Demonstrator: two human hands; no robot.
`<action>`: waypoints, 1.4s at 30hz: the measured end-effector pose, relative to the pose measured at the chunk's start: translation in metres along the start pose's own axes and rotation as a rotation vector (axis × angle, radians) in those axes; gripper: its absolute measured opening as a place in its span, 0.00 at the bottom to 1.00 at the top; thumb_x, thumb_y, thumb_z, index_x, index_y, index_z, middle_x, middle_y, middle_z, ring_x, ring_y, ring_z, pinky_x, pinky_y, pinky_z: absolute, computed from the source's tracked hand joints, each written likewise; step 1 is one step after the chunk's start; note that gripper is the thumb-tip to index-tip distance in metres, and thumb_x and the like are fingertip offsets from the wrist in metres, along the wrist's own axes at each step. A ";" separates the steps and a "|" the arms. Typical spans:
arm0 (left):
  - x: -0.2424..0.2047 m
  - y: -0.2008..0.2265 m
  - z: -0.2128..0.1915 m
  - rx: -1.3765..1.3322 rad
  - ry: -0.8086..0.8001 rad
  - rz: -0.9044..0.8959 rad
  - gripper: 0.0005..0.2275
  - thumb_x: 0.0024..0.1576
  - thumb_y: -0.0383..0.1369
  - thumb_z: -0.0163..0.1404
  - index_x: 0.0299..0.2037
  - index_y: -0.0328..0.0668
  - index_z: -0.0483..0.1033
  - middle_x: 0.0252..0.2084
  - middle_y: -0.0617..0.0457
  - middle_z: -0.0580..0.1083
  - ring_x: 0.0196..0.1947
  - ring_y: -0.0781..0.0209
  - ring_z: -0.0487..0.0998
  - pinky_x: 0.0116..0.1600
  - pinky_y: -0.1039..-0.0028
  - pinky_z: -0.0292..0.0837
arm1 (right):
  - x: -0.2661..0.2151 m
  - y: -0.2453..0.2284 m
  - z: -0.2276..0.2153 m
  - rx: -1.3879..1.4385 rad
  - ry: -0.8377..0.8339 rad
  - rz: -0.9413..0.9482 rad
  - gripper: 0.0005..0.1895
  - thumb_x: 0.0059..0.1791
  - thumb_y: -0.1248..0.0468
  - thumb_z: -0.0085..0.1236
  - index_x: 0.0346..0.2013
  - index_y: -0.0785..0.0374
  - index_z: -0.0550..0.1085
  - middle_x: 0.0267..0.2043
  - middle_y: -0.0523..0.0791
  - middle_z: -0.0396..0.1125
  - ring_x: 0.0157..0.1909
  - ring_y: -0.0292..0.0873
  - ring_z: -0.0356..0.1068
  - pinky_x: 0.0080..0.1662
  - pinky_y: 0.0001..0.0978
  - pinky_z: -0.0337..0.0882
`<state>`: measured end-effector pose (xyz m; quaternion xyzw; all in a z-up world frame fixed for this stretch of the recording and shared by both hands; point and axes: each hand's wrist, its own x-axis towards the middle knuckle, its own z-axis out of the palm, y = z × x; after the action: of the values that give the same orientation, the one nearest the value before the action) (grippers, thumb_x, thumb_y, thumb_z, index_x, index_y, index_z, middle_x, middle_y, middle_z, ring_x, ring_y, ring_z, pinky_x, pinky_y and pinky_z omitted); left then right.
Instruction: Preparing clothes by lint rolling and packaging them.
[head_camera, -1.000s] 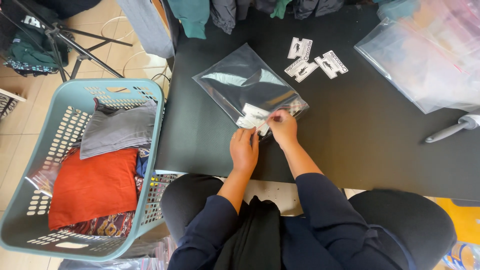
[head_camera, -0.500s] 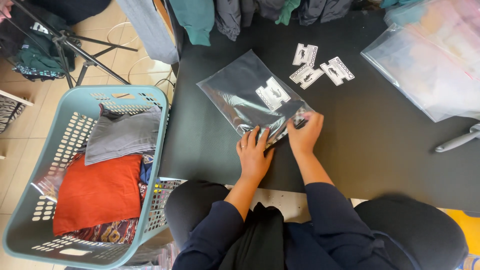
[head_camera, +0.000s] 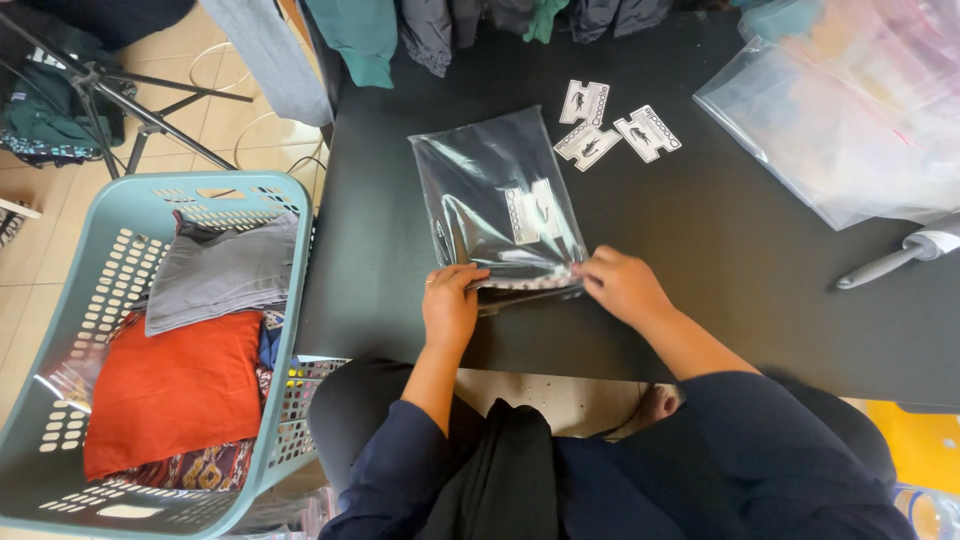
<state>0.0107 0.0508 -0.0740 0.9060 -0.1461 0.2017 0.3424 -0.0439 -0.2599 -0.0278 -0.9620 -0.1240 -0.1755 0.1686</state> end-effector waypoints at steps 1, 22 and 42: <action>-0.002 -0.007 -0.003 -0.007 -0.076 -0.018 0.15 0.48 0.26 0.59 0.33 0.73 0.84 0.38 0.71 0.79 0.44 0.59 0.79 0.58 0.58 0.73 | -0.011 -0.010 -0.015 -0.004 -0.144 -0.027 0.03 0.46 0.58 0.59 0.34 0.47 0.77 0.33 0.40 0.69 0.34 0.49 0.75 0.39 0.43 0.77; 0.001 0.063 -0.060 0.396 -0.658 0.348 0.40 0.48 0.29 0.57 0.73 0.69 0.56 0.78 0.45 0.44 0.76 0.35 0.45 0.68 0.24 0.33 | -0.157 0.288 -0.127 -0.062 0.271 1.273 0.16 0.55 0.56 0.61 0.50 0.51 0.63 0.46 0.54 0.71 0.46 0.65 0.71 0.43 0.57 0.67; 0.045 0.033 -0.125 0.098 -0.953 -0.207 0.44 0.50 0.58 0.56 0.76 0.56 0.52 0.78 0.42 0.49 0.75 0.34 0.51 0.73 0.42 0.50 | 0.053 0.030 -0.013 0.383 0.111 0.272 0.20 0.48 0.69 0.64 0.55 0.52 0.78 0.51 0.46 0.69 0.52 0.54 0.72 0.49 0.45 0.73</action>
<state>0.0038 0.1061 0.0513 0.9222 -0.1859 -0.2641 0.2128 0.0096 -0.2830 -0.0043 -0.9092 -0.0147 -0.1770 0.3765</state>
